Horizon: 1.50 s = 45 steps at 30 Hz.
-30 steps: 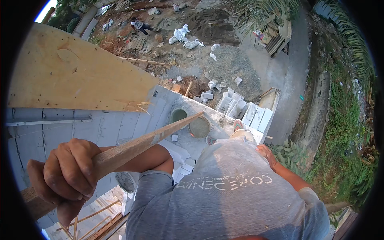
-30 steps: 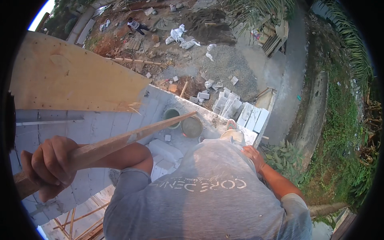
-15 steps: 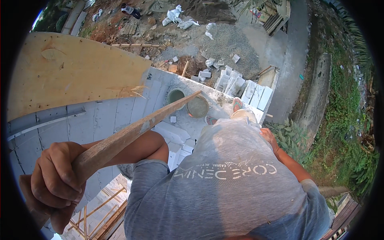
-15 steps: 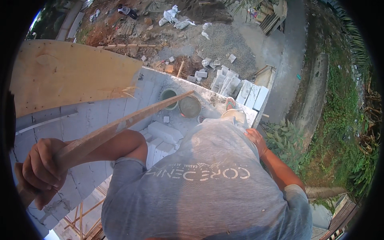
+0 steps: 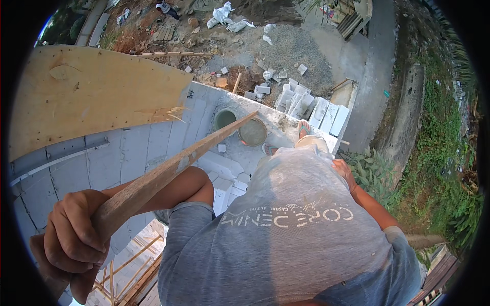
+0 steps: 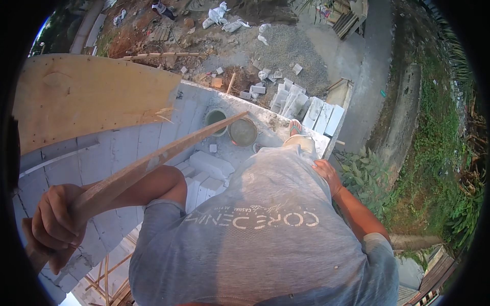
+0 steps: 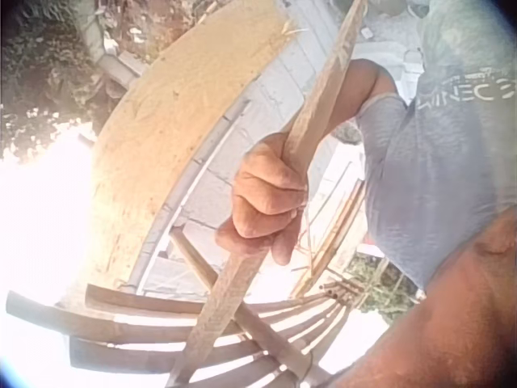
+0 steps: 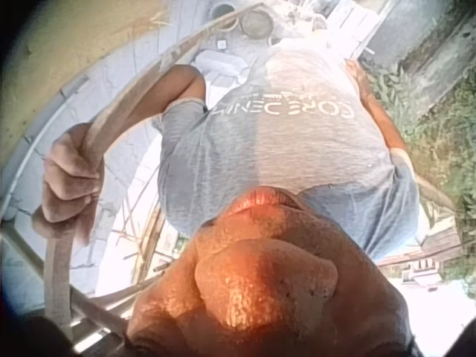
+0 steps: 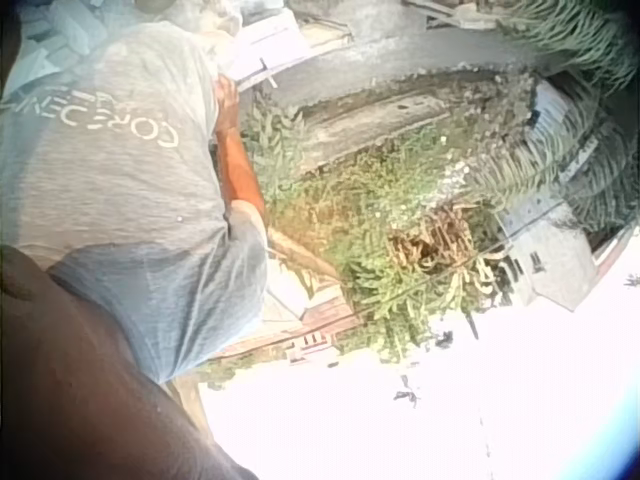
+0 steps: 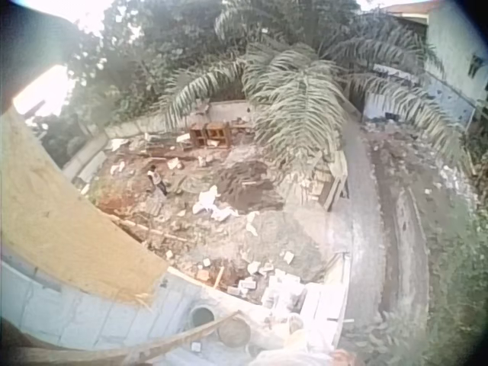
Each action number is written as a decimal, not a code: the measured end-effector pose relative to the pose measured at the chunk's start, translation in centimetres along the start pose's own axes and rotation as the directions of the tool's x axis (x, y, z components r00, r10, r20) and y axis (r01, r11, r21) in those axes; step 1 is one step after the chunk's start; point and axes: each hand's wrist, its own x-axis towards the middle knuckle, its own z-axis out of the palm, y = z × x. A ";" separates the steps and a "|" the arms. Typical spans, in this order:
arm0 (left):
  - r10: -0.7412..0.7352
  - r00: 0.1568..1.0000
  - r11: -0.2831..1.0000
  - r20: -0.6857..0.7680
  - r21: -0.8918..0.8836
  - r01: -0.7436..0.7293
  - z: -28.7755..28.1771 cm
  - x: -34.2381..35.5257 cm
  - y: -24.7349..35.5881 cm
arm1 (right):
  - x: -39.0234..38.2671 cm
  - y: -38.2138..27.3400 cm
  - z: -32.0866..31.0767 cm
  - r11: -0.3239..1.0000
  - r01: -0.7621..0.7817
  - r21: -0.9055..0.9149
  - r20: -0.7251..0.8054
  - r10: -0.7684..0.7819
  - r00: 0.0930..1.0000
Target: The person holds a long wooden board against the top edge of a cinder block wall, moving it back and forth to level the wet cement.
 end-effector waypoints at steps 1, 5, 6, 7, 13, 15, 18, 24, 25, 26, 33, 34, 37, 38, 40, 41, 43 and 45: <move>0.004 1.000 1.000 -0.003 -0.005 -0.004 0.0 0.0 0.0 | 0.1 0.0 0.1 1.000 0.001 0.003 0.003 -0.001 1.000; 0.026 1.000 1.000 0.010 -0.004 -0.026 0.0 0.1 0.0 | 0.4 0.3 0.0 0.999 0.030 0.026 -0.008 -0.030 1.000; 0.027 1.000 1.000 0.011 -0.002 -0.027 0.0 0.0 0.0 | 0.4 0.3 0.0 0.999 0.024 0.032 0.000 -0.024 1.000; 0.030 1.000 1.000 0.000 -0.003 -0.030 0.1 0.0 -0.1 | 0.3 0.4 0.0 0.999 0.027 0.031 -0.001 -0.027 1.000; 0.047 0.999 0.998 0.012 -0.030 -0.047 0.4 0.1 -0.8 | 0.6 0.5 -0.2 0.999 0.037 0.039 0.006 -0.037 0.999; 0.050 0.999 0.998 0.016 -0.042 -0.049 0.3 0.0 -0.6 | 0.9 0.4 -0.4 0.998 0.049 0.032 0.023 -0.050 0.999; 0.039 0.999 0.999 0.011 0.005 -0.039 0.3 -0.3 -0.1 | 1.0 0.3 -0.5 0.999 0.040 0.016 0.038 -0.041 0.998; 0.050 0.999 0.999 0.005 -0.021 -0.050 0.4 -0.2 -0.3 | 0.9 0.4 -0.4 0.999 0.052 0.014 0.043 -0.053 0.998; 0.059 0.998 0.998 -0.009 -0.008 -0.059 0.6 -0.2 -0.4 | 0.9 0.4 -0.3 0.999 0.051 0.015 0.042 -0.051 0.998; 0.069 0.997 0.998 -0.024 0.006 -0.068 0.7 -0.2 -0.5 | 0.9 0.4 -0.4 0.998 0.048 0.035 0.046 -0.049 0.998; 0.093 0.996 0.995 -0.019 -0.035 -0.093 0.8 -0.2 -0.9 | 1.4 0.4 -1.0 0.995 0.054 0.084 0.053 -0.058 0.997; 0.096 0.995 0.994 -0.026 -0.045 -0.097 0.8 -0.2 -1.0 | 1.3 0.6 -0.9 0.995 0.057 0.083 0.056 -0.062 0.997; 0.106 0.994 0.993 -0.038 -0.056 -0.108 0.9 -0.1 -1.2 | 0.6 1.2 -0.7 0.994 0.051 0.092 0.056 -0.056 0.997; 0.107 0.993 0.992 -0.041 -0.059 -0.110 1.0 -0.2 -1.3 | 0.4 1.3 -0.7 0.995 0.047 0.093 0.053 -0.052 0.997; 0.102 0.994 0.993 -0.036 -0.055 -0.104 1.0 -0.2 -1.1 | -0.1 1.5 -0.9 0.994 0.049 0.094 0.055 -0.055 0.997; 0.091 0.995 0.994 -0.029 -0.056 -0.092 1.0 -0.2 -0.9 | -0.2 1.5 -1.0 0.994 0.051 0.093 0.073 -0.058 0.996; 0.083 0.996 0.996 -0.019 -0.033 -0.084 0.9 -0.3 -0.2 | -0.3 2.1 -1.4 0.994 0.057 0.093 0.094 -0.066 0.993; 0.066 0.998 0.998 -0.017 -0.018 -0.067 0.9 -0.4 0.1 | -0.3 1.2 -2.3 0.995 0.043 0.092 0.157 -0.057 0.986</move>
